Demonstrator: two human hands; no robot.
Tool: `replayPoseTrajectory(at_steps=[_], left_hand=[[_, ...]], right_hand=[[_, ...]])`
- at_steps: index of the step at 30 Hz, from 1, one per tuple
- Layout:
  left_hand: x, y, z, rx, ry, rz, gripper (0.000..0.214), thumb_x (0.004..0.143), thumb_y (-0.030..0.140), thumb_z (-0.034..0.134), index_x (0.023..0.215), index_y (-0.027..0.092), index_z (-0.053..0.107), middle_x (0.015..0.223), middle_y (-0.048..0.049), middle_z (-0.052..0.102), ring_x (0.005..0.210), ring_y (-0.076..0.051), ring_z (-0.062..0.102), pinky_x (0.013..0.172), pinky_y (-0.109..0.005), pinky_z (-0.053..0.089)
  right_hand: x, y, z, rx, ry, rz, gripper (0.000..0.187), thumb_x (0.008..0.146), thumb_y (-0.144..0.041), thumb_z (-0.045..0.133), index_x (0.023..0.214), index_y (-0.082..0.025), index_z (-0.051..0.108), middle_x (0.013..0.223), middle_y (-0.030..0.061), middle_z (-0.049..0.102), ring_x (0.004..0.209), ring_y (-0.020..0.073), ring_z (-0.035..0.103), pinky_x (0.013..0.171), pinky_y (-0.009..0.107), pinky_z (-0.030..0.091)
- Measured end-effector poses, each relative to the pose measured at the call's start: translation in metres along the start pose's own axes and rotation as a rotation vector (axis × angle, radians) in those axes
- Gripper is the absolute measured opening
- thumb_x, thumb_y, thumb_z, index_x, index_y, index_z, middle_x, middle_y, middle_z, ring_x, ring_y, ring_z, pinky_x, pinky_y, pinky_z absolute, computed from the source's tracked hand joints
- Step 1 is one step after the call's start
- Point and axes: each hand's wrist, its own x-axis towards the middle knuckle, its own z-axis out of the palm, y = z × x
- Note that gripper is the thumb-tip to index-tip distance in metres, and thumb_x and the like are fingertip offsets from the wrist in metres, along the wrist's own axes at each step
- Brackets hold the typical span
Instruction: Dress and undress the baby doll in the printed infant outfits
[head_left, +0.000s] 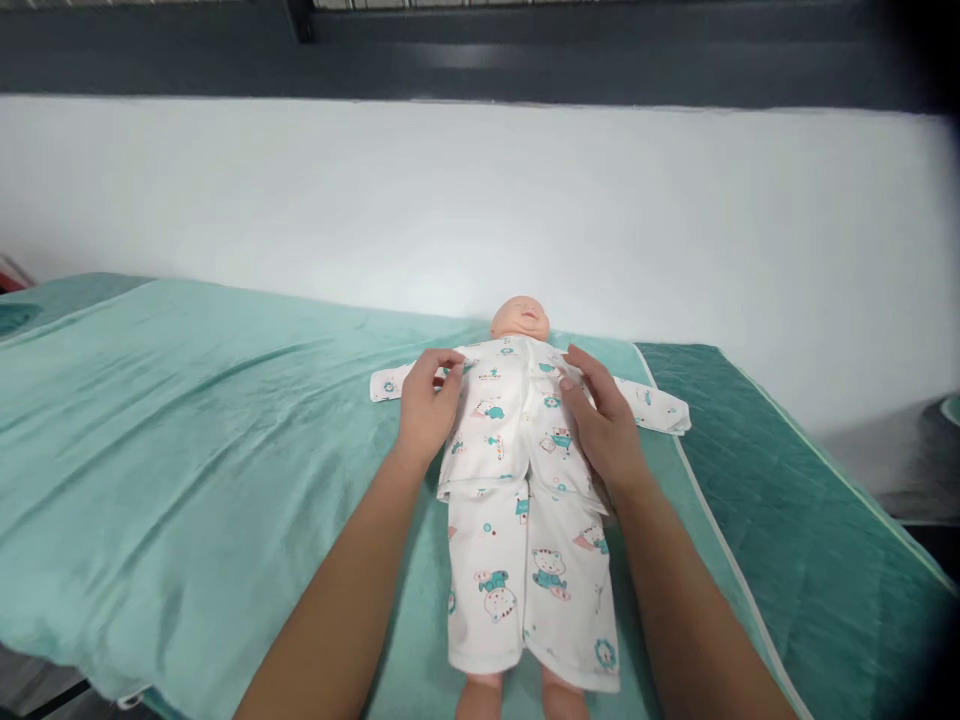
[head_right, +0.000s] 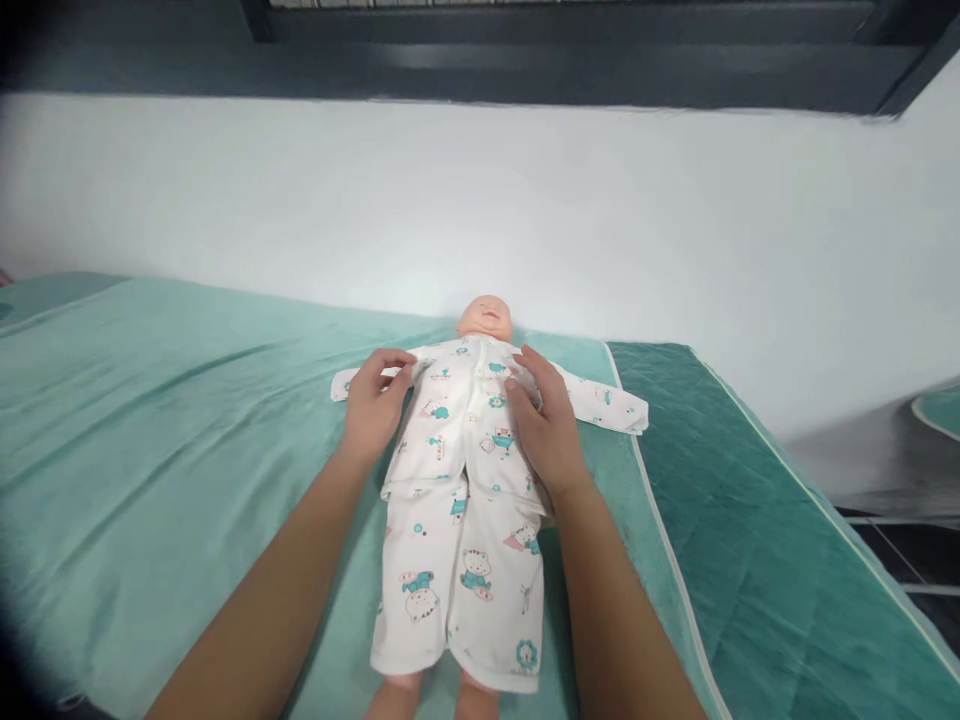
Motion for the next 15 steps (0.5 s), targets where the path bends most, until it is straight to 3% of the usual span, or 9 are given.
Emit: replayPoseTrajectory(at_steps=[2,6,11,15], left_hand=[[-0.006,-0.021,-0.011,0.335,0.091,0.062,0.033,0.086,0.013,0.042,0.111,0.021,0.062,0.121,-0.0087,0.061,0.119,-0.023,0.053,0.104,-0.039,0.044],[-0.012,-0.057,-0.048,0.782,0.030,-0.003,0.055,0.081,0.008,0.043,0.134,0.015,0.054,0.145,-0.0157,0.046,0.139,-0.031,0.037,0.112,-0.047,0.035],[-0.010,-0.076,-0.078,0.836,-0.071,-0.183,0.059,0.088,0.021,0.044,0.146,0.015,0.043,0.145,-0.0155,0.050,0.136,-0.031,0.043,0.110,-0.044,0.038],[-0.011,-0.076,-0.076,0.854,-0.141,-0.175,0.056,0.092,0.017,0.035,0.148,0.018,0.042,0.146,-0.0129,0.051,0.140,-0.030,0.040,0.112,-0.047,0.033]], right_hand=[[-0.004,0.014,-0.002,-0.081,0.018,0.069,0.047,0.094,-0.051,0.050,0.134,-0.029,0.055,0.150,0.0053,0.047,0.141,0.0240,0.039,0.120,0.049,0.025],[-0.018,0.041,-0.012,-0.233,0.019,0.042,0.057,0.097,-0.056,0.038,0.141,-0.022,0.050,0.149,0.0107,0.047,0.140,0.0253,0.040,0.118,0.050,0.029],[-0.034,0.068,-0.058,-0.748,0.036,-0.098,0.063,0.098,-0.052,0.031,0.145,-0.013,0.043,0.154,0.0188,0.039,0.144,0.0310,0.033,0.116,0.054,0.028],[-0.039,0.085,-0.102,-1.063,-0.022,0.065,0.064,0.098,-0.050,0.029,0.150,-0.014,0.035,0.158,0.0185,0.031,0.145,0.0343,0.028,0.115,0.056,0.027]])
